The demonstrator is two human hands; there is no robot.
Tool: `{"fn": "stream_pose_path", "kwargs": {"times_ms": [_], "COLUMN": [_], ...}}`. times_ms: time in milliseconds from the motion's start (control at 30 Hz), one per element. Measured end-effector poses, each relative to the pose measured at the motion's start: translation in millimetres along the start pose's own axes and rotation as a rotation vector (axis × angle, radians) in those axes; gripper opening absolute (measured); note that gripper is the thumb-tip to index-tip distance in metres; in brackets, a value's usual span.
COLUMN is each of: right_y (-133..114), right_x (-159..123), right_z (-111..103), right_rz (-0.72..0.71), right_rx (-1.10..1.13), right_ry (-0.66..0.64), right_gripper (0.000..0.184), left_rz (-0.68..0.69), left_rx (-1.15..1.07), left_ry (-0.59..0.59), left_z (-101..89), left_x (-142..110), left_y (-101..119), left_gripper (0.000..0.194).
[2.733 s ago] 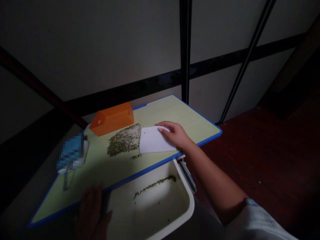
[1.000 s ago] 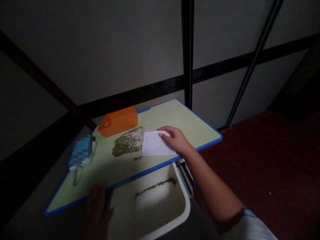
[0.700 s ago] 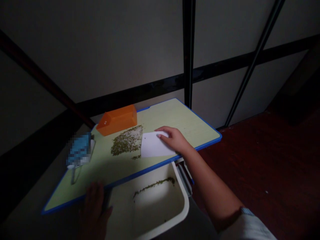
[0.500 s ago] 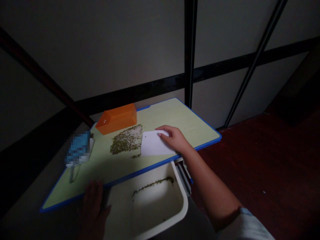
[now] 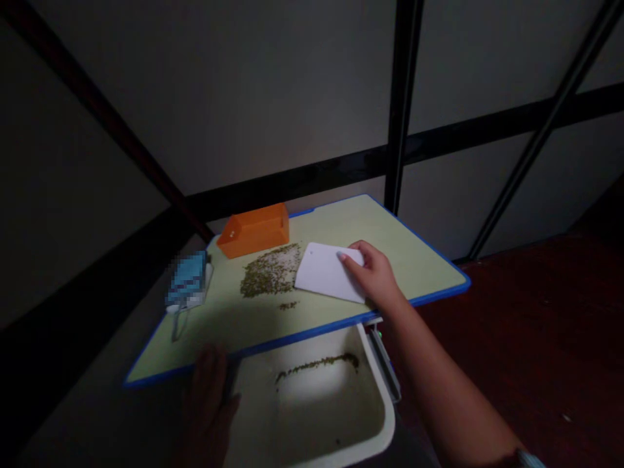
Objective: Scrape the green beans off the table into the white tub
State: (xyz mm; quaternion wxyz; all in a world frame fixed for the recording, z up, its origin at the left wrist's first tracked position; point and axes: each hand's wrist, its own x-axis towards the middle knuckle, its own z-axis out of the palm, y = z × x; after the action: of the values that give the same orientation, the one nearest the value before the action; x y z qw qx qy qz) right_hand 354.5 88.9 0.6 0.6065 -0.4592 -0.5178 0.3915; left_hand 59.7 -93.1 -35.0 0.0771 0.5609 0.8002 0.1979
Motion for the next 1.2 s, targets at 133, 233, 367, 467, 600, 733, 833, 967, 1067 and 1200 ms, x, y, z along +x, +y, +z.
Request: {"fn": "stream_pose_path", "kwargs": {"times_ms": [133, 233, 367, 467, 600, 733, 833, 967, 1067, 1200], "right_y": [-6.4, -9.3, -6.5, -4.8, -5.2, -4.0, -3.5, -3.2, -0.2, 3.3], "right_x": [-5.5, -6.6, -5.2, -4.2, -3.9, -2.7, -2.0, -1.6, -0.9, 0.6], "right_z": [-1.0, -1.2, -1.5, -1.7, -1.5, -2.2, -2.7, -2.9, -3.0, -3.5], "right_rz": [0.054, 0.076, 0.114, 0.104, 0.072, 0.055, 0.049, 0.050, 0.055, 0.062], "right_rx": [-0.012, 0.002, 0.027, 0.018, 0.039, 0.033, 0.043, 0.058, 0.085, 0.107], "right_ry": [0.034, 0.057, 0.093, 0.116, 0.174, 0.199, 0.261, 0.299, 0.297, 0.329], "right_gripper": [0.042, 0.048, 0.056, 0.059, 0.061, 0.058, 0.055, 0.053, 0.051, 0.049], "left_rz": [-0.019, -0.028, -0.027, -0.018, -0.024, -0.019, -0.017, -0.014, -0.014, -0.009], "left_rx": [0.035, 0.034, 0.002, -0.013, -0.017, -0.022, -0.021, -0.010, -0.009, -0.030], "left_ry": [0.016, 0.026, 0.031, 0.020, 0.005, -0.008, -0.010, -0.001, 0.000, -0.004], "left_z": [3.0, 3.9, 3.7, 3.4, 2.4, -0.7, -3.5, -5.3, -5.8, -7.0], "left_x": [-2.5, -4.7, -7.4, -7.4, -6.7, -6.8, -6.8, -6.0, -6.2, -8.7], "left_y": [1.9, 3.8, 4.9, 4.3, 3.6, 4.7, 7.6, 12.0, 13.0, 13.1], "left_gripper": [0.068, 0.067, 0.063, 0.062, 0.063, 0.063, 0.062, 0.062, 0.062, 0.061]}}
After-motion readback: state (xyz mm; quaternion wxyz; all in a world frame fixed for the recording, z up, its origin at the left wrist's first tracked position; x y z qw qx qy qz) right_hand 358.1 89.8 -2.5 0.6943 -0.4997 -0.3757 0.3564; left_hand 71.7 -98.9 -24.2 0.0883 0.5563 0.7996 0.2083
